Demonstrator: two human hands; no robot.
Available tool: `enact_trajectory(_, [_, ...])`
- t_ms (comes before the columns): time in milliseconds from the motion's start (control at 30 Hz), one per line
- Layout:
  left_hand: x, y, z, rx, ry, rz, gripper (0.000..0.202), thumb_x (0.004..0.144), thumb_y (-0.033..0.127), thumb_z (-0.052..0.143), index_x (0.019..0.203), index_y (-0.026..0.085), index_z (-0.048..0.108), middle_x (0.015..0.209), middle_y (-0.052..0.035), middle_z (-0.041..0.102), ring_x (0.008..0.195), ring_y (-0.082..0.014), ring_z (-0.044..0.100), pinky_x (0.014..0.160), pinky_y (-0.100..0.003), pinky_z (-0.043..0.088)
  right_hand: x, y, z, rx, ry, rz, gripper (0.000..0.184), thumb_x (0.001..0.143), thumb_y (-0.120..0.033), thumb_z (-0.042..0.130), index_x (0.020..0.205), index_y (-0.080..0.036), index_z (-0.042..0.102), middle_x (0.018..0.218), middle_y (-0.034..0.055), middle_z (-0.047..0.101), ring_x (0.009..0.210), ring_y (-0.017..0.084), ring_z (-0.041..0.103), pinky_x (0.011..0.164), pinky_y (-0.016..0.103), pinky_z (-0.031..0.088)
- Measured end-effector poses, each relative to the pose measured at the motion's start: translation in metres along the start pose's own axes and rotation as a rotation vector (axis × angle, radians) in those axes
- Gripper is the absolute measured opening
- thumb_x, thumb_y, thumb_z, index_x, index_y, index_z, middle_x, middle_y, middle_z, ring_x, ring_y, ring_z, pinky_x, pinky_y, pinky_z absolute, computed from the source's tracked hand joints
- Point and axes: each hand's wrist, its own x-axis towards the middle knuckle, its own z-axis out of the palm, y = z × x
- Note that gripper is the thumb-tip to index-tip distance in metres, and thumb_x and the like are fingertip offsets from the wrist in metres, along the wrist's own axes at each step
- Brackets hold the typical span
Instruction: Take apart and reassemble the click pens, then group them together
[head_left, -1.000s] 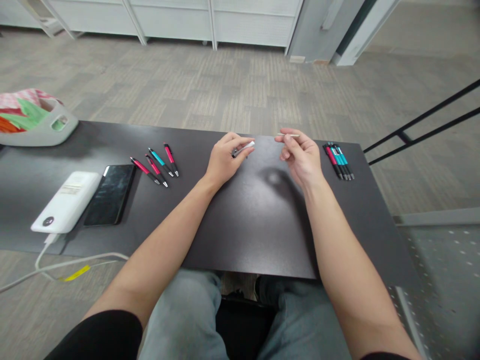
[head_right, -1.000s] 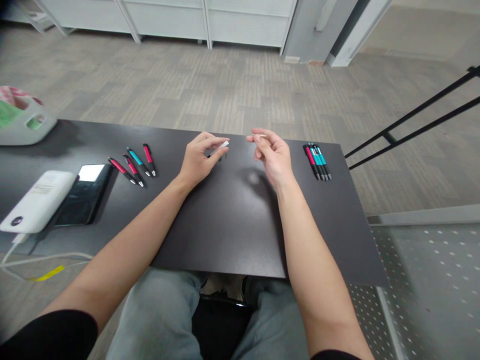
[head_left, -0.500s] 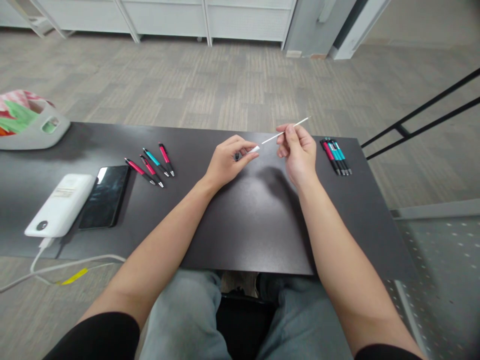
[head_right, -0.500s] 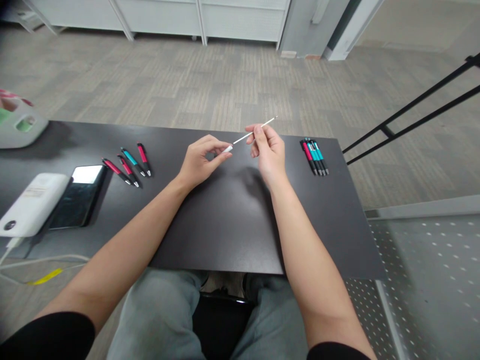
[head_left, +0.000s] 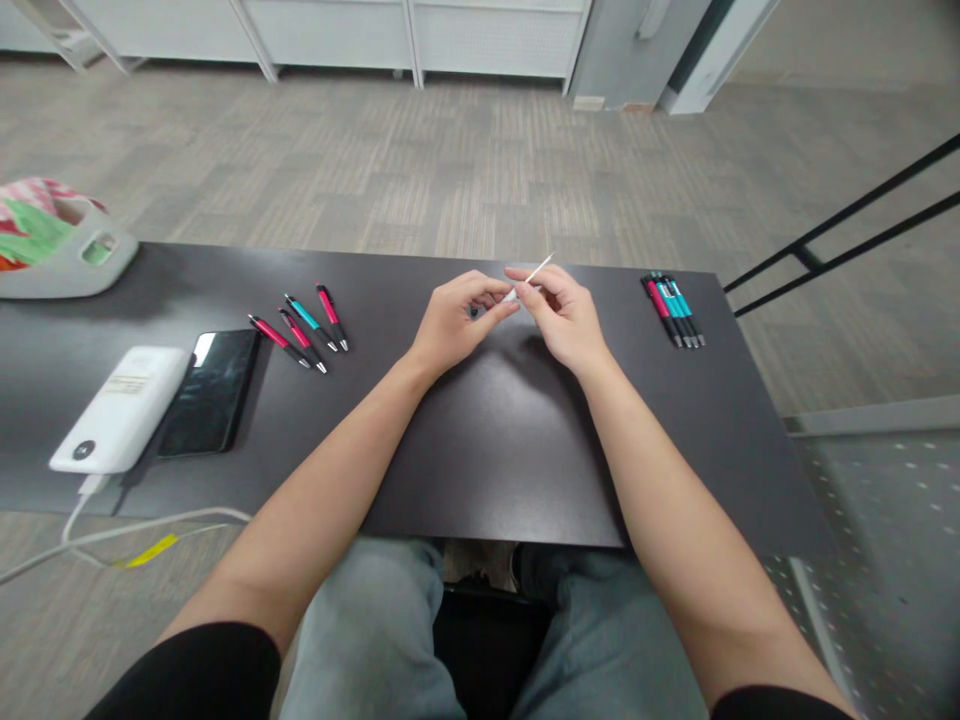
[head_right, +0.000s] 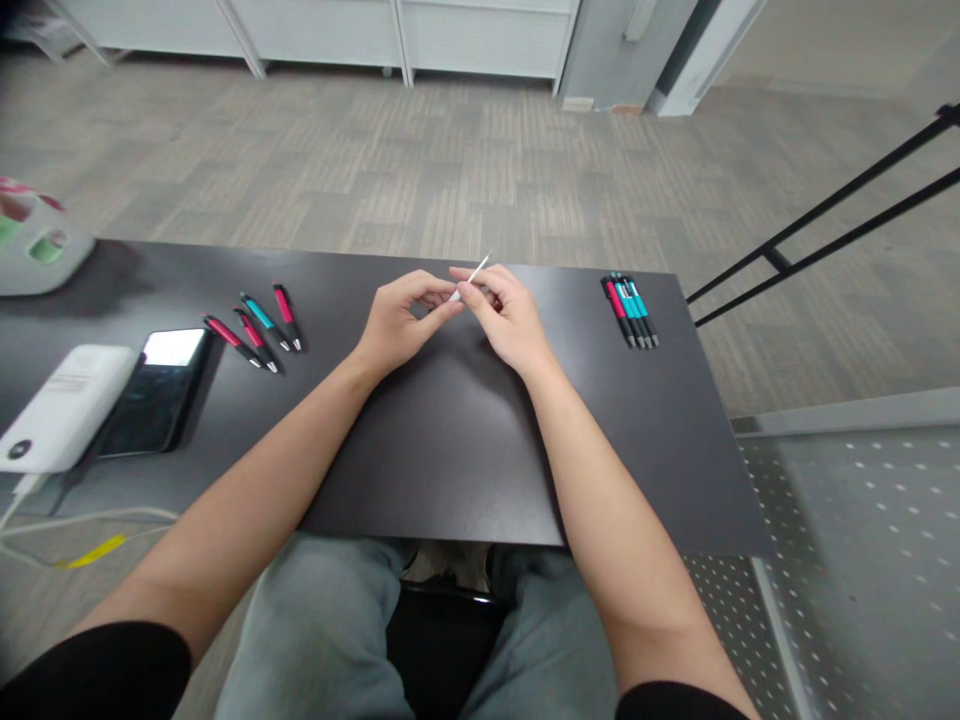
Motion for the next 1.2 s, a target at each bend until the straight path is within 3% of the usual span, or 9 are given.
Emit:
enact_trajectory(100, [0.0,0.001,0.001,-0.014,0.002,-0.041,0.028,0.105,0.056,0.092,0.11,0.029,0.092,0.102,-0.0039,0.088,0.086,-0.0213,0.078,0.085,-0.037,0.067,0.001,0.002,0.0,0.057,0.016,0.024,0.065,0.1,-0.092,0.078,0.125,-0.033,0.087,0.11,0.0052,0.073,0.08,0.021,0.058,0.072,0.038,0.053])
enact_trajectory(200, [0.0,0.001,0.001,-0.02,-0.008,-0.053,0.024,0.104,0.052,0.093,0.11,0.029,0.093,0.103,-0.0041,0.089,0.086,-0.0212,0.078,0.085,-0.037,0.067,0.001,0.001,0.002,0.114,0.067,0.037,0.062,0.101,-0.093,0.079,0.116,-0.033,0.085,0.099,0.0031,0.072,0.073,0.019,0.053,0.067,0.037,0.048])
enact_trajectory(433, [-0.001,0.002,0.001,-0.038,-0.036,-0.017,0.025,0.104,0.052,0.093,0.111,0.028,0.094,0.101,-0.004,0.088,0.084,-0.0203,0.077,0.084,-0.036,0.065,0.003,-0.008,-0.002,-0.004,0.112,-0.011,0.066,0.099,-0.093,0.082,0.09,-0.028,0.078,0.1,0.0051,0.075,0.083,0.021,0.061,0.075,0.037,0.054])
enact_trajectory(600, [-0.002,0.003,0.004,-0.059,-0.012,-0.057,0.04,0.104,0.067,0.091,0.11,0.028,0.093,0.099,-0.0041,0.088,0.08,-0.0195,0.075,0.081,-0.035,0.065,0.003,-0.01,-0.002,0.024,0.083,0.0,0.064,0.099,-0.091,0.084,0.092,-0.028,0.079,0.095,0.004,0.071,0.083,0.021,0.061,0.074,0.036,0.052])
enact_trajectory(867, [0.0,0.006,0.003,-0.153,-0.042,-0.059,0.055,0.106,0.079,0.084,0.111,0.025,0.095,0.094,-0.0047,0.084,0.075,-0.0167,0.073,0.078,-0.033,0.059,0.006,-0.001,-0.003,0.036,0.174,-0.161,0.069,0.105,-0.092,0.077,0.088,-0.026,0.079,0.097,0.0046,0.072,0.09,0.021,0.064,0.079,0.037,0.053])
enact_trajectory(1033, [0.001,0.012,0.003,-0.288,-0.11,-0.142,0.06,0.104,0.082,0.086,0.107,0.022,0.094,0.102,-0.0072,0.087,0.077,-0.0168,0.078,0.078,-0.033,0.062,0.01,0.006,-0.003,0.137,0.104,-0.126,0.073,0.099,-0.098,0.079,0.09,-0.025,0.081,0.089,0.0023,0.069,0.078,0.017,0.06,0.073,0.035,0.052])
enact_trajectory(1200, [0.001,0.012,0.007,-0.384,-0.123,-0.241,0.068,0.096,0.088,0.09,0.104,0.021,0.091,0.095,-0.0064,0.086,0.076,-0.0167,0.076,0.071,-0.03,0.057,0.009,0.002,0.003,0.197,0.102,-0.094,0.076,0.093,-0.102,0.08,0.09,-0.026,0.079,0.085,0.0011,0.066,0.078,0.017,0.063,0.069,0.033,0.053])
